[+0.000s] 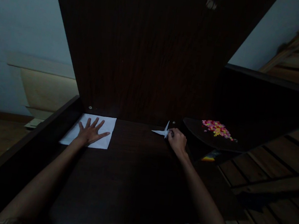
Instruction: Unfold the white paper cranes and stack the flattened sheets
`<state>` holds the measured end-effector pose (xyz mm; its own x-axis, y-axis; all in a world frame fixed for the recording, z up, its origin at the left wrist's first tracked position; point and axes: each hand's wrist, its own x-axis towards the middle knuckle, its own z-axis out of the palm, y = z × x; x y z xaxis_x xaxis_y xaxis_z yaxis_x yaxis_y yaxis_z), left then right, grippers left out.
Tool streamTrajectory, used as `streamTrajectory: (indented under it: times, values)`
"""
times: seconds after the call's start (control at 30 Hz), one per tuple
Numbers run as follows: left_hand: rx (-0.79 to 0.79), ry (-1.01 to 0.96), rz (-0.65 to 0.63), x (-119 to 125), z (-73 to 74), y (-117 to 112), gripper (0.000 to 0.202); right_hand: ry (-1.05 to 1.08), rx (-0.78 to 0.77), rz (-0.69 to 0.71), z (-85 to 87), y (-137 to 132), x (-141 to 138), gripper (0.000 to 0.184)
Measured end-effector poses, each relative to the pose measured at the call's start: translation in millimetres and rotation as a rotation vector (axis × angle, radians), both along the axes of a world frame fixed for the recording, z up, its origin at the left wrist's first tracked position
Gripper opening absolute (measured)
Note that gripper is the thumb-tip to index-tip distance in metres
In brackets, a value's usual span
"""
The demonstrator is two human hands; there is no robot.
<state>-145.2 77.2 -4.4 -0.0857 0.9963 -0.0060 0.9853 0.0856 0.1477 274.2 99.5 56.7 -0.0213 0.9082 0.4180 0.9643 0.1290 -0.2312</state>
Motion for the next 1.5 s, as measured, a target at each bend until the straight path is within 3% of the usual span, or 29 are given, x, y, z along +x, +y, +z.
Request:
streamTrajectory:
  times: [0.27, 0.47, 0.57, 0.67, 0.8, 0.93, 1.03, 1.17, 1.3, 1.5]
  values:
    - [-0.025, 0.034, 0.011, 4.3, 6.7, -3.8, 0.095, 0.432, 0.181, 0.363, 11.0, -33.0, -21.4, 0.018]
    - [0.330, 0.045, -0.100, 29.8, 31.1, -24.4, 0.070, 0.589, 0.195, 0.469, 16.2, -64.6, -37.8, 0.019]
    - [0.412, -0.243, -0.114, 59.7, 47.3, -38.8, 0.063, 0.633, 0.204, 0.529, 10.9, -72.7, -46.8, 0.018]
    - [0.330, -0.669, -0.192, 96.1, 55.4, -51.0, 0.057, 0.759, 0.191, 0.544, 2.6, -77.1, -60.7, 0.016]
    - [0.146, -1.203, -0.312, 139.2, 50.4, -59.7, 0.061, 1.062, 0.110, 0.563, -8.4, -80.9, -81.4, 0.015]
    - [0.228, -1.422, -0.277, 159.3, 40.3, -61.1, 0.059, 1.150, 0.084, 0.585, -16.5, -82.0, -93.4, 0.014]
    - [0.355, -1.375, -0.237, 158.5, 35.0, -60.5, 0.056, 1.148, 0.054, 0.579, -21.5, -81.3, -97.0, 0.013]
    - [0.521, -1.132, -0.189, 151.8, 30.9, -61.7, 0.047, 1.150, -0.017, 0.517, -27.4, -79.3, -100.5, 0.014]
    - [0.649, -0.982, -0.217, 151.4, 27.8, -65.3, 0.045, 1.138, -0.066, 0.474, -33.2, -77.3, -103.0, 0.015]
    - [0.762, -0.831, -0.219, 158.2, 21.2, -68.8, 0.053, 0.927, 0.108, 0.399, -31.9, -84.7, -103.8, 0.007]
